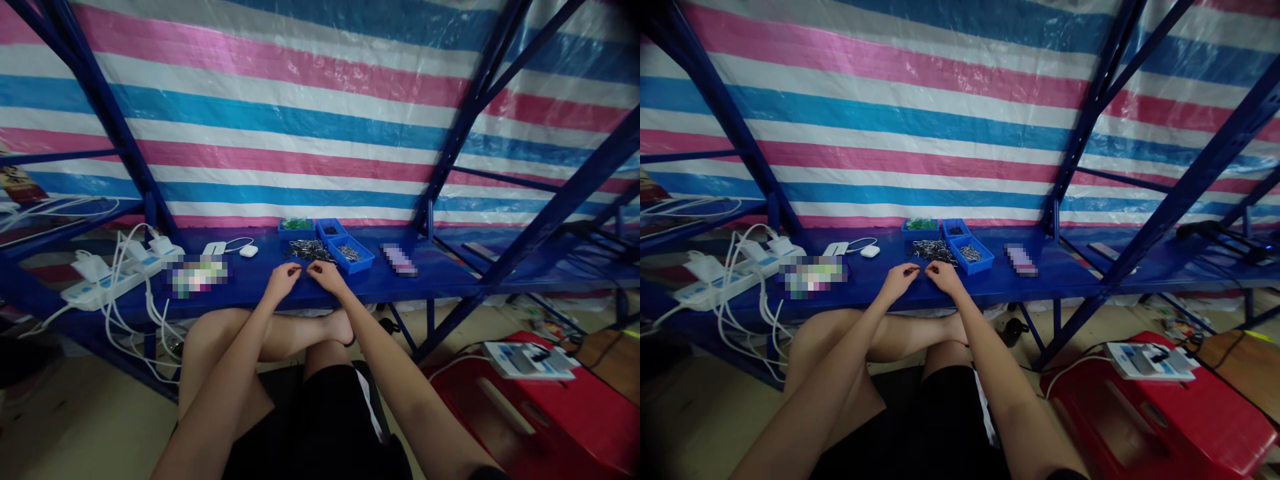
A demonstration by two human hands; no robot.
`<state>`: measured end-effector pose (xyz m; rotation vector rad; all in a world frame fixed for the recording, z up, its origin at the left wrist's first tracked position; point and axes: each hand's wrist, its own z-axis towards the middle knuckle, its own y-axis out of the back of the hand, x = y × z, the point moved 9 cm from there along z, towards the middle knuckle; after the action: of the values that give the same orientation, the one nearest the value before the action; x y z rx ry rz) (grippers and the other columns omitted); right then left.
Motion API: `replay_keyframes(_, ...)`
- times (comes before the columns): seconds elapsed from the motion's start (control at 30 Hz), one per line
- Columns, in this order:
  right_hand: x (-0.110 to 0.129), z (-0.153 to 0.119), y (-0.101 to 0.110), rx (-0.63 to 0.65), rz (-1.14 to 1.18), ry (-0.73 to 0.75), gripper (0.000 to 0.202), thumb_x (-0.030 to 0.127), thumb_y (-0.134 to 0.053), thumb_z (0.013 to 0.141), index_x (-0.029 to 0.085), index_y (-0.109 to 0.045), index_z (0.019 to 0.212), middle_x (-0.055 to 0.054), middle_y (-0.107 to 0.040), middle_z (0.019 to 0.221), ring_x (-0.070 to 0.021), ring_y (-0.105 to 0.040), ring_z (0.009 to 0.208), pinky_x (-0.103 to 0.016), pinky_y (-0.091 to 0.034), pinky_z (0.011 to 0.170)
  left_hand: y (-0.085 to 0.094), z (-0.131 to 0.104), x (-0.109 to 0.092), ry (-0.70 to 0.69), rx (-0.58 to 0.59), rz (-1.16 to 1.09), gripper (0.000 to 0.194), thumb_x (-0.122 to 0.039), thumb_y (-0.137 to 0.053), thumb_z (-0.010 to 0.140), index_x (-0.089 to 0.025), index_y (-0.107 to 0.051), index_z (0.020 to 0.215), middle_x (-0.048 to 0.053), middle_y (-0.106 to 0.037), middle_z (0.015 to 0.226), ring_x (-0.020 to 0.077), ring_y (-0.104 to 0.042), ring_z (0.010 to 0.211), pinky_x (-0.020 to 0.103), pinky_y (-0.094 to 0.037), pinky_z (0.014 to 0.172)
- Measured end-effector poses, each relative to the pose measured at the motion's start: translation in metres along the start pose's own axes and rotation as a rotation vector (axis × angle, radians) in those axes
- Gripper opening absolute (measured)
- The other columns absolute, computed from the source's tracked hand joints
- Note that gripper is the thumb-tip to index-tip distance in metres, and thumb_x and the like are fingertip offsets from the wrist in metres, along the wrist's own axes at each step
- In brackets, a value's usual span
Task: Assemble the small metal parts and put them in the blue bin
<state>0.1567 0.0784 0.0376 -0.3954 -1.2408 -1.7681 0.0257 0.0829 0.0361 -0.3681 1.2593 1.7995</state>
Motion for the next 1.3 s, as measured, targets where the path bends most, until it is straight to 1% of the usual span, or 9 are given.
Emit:
replay_keyframes(0.2, 0.000, 0.000, 0.001, -0.016, 0.010, 0.002, 0.013, 0.025, -0.053, 0.078, 0.018, -0.064, 0.079, 0.000, -0.064, 0.074, -0.0119, -0.057, 0.067, -0.022, -0.042, 0.066, -0.001, 0.000, 0.001, -0.003, 0.014, 0.025, 0.025, -0.024, -0.051, 0.077, -0.017, -0.066, 0.095, 0.006, -0.068, 0.090, 0.0173, -0.062, 0.081, 0.028, -0.047, 0.078)
replay_keyframes(0.43, 0.002, -0.001, 0.004, -0.020, 0.002, 0.003, 0.017, 0.029, -0.050, 0.080, 0.018, -0.063, 0.081, 0.001, -0.064, 0.074, -0.0112, -0.055, 0.067, -0.021, -0.040, 0.065, 0.004, -0.001, -0.007, -0.024, -0.010, 0.058, 0.027, -0.032, -0.046, 0.081, -0.017, -0.066, 0.093, 0.006, -0.068, 0.092, 0.0180, -0.061, 0.084, 0.027, -0.044, 0.078)
replay_keyframes(0.63, 0.007, -0.002, 0.005, -0.016, -0.035, 0.020, 0.021, 0.031, -0.048, 0.082, 0.018, -0.063, 0.082, 0.001, -0.064, 0.074, -0.0111, -0.055, 0.067, -0.021, -0.038, 0.065, 0.005, -0.004, -0.014, -0.023, 0.001, 0.109, 0.032, -0.037, -0.040, 0.084, -0.017, -0.066, 0.085, 0.006, -0.068, 0.085, 0.0180, -0.060, 0.078, 0.026, -0.043, 0.072)
replay_keyframes(0.83, 0.004, -0.001, 0.005, -0.030, -0.019, 0.023, 0.018, 0.030, -0.049, 0.081, 0.018, -0.063, 0.082, 0.001, -0.064, 0.075, -0.0108, -0.055, 0.067, -0.020, -0.038, 0.065, 0.003, -0.002, -0.011, -0.003, 0.012, 0.110, 0.028, -0.034, -0.043, 0.083, -0.018, -0.066, 0.086, 0.006, -0.068, 0.087, 0.0177, -0.060, 0.080, 0.026, -0.044, 0.073)
replay_keyframes(0.97, 0.000, -0.001, 0.003, -0.027, 0.010, 0.011, 0.016, 0.028, -0.051, 0.080, 0.018, -0.063, 0.083, 0.001, -0.064, 0.076, -0.0109, -0.056, 0.068, -0.021, -0.040, 0.067, 0.000, -0.001, -0.004, 0.013, 0.016, 0.054, 0.023, -0.029, -0.049, 0.079, -0.018, -0.066, 0.090, 0.005, -0.068, 0.089, 0.0169, -0.061, 0.080, 0.026, -0.045, 0.074)
replay_keyframes(1.1, -0.002, -0.001, 0.002, -0.014, 0.011, -0.006, 0.015, 0.026, -0.052, 0.078, 0.018, -0.063, 0.084, 0.000, -0.065, 0.078, -0.0117, -0.057, 0.070, -0.022, -0.041, 0.068, -0.004, 0.000, 0.002, 0.017, 0.029, 0.011, 0.021, -0.024, -0.052, 0.076, -0.018, -0.065, 0.092, 0.005, -0.068, 0.087, 0.0162, -0.061, 0.079, 0.025, -0.046, 0.073)
replay_keyframes(1.2, -0.001, -0.001, 0.003, -0.009, 0.010, -0.005, 0.016, 0.027, -0.052, 0.079, 0.018, -0.063, 0.085, 0.000, -0.065, 0.079, -0.0117, -0.057, 0.070, -0.022, -0.041, 0.068, -0.005, 0.000, 0.003, 0.020, 0.031, 0.016, 0.022, -0.024, -0.053, 0.076, -0.017, -0.065, 0.092, 0.005, -0.068, 0.087, 0.0163, -0.061, 0.079, 0.025, -0.046, 0.073)
replay_keyframes(1.3, 0.002, -0.001, 0.005, -0.019, 0.011, 0.012, 0.017, 0.029, -0.050, 0.081, 0.018, -0.063, 0.084, 0.000, -0.065, 0.079, -0.0116, -0.057, 0.071, -0.022, -0.041, 0.069, -0.003, 0.000, 0.000, 0.004, 0.013, 0.027, 0.023, -0.029, -0.049, 0.079, -0.018, -0.065, 0.091, 0.005, -0.068, 0.088, 0.0168, -0.061, 0.080, 0.026, -0.045, 0.073)
